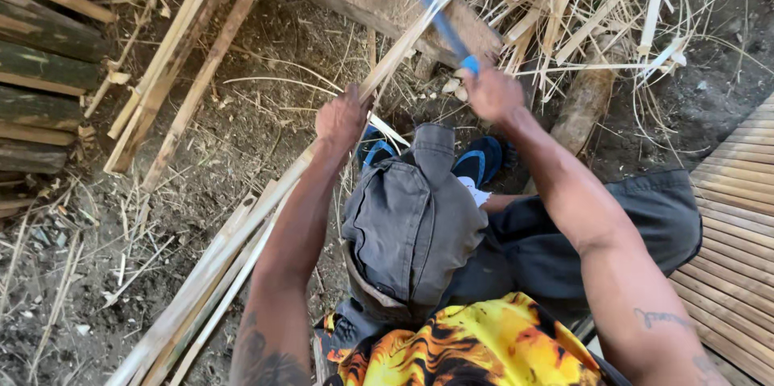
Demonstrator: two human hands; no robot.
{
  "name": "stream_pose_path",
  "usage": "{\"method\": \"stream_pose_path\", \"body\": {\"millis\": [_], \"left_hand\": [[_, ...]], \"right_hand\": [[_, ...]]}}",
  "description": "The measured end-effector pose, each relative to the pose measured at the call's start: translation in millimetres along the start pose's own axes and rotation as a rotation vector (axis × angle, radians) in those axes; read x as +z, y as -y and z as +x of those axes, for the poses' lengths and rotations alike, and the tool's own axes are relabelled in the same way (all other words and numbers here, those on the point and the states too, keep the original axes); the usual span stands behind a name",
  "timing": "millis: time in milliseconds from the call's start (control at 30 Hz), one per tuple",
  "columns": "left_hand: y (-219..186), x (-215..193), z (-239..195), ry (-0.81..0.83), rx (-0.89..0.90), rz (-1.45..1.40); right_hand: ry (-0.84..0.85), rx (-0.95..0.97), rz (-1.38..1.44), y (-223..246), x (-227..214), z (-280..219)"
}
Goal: The person sits on the ground and uses a machete to shave thin strips from bamboo poles. They repeatedly draw the blade along the pole to remove the outer layer, creating a pile of shavings.
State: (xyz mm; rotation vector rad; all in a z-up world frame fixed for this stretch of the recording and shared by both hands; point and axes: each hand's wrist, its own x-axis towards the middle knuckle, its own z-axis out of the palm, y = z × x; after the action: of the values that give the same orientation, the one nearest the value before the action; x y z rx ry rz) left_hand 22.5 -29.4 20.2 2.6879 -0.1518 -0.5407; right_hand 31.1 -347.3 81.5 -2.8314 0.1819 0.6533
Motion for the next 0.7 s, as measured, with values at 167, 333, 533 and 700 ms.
{"method": "stream_pose_path", "body": {"millis": [167, 333, 533, 700], "left_hand": [[-5.7, -34.2, -29.0, 0.141, -0.117, 0.026], [23.9, -38.0, -80.5, 0.113, -0.128, 0.097], [22.6, -31.3, -95.0, 0.157, -0.173, 0.055], [20.7, -57.1, -111.2, 0.244, -0.198, 0.107]], "right_hand": [[0.137, -0.370, -0.060, -2.5, -2.1, 5.4], [-0.004, -0.130, -0.157, -35.4, -7.2, 10.3], [0.380, -0.504, -0.290, -12.8, 10.1, 0.9], [0.084, -0.187, -0.209, -32.2, 31.8, 1.6]]}}
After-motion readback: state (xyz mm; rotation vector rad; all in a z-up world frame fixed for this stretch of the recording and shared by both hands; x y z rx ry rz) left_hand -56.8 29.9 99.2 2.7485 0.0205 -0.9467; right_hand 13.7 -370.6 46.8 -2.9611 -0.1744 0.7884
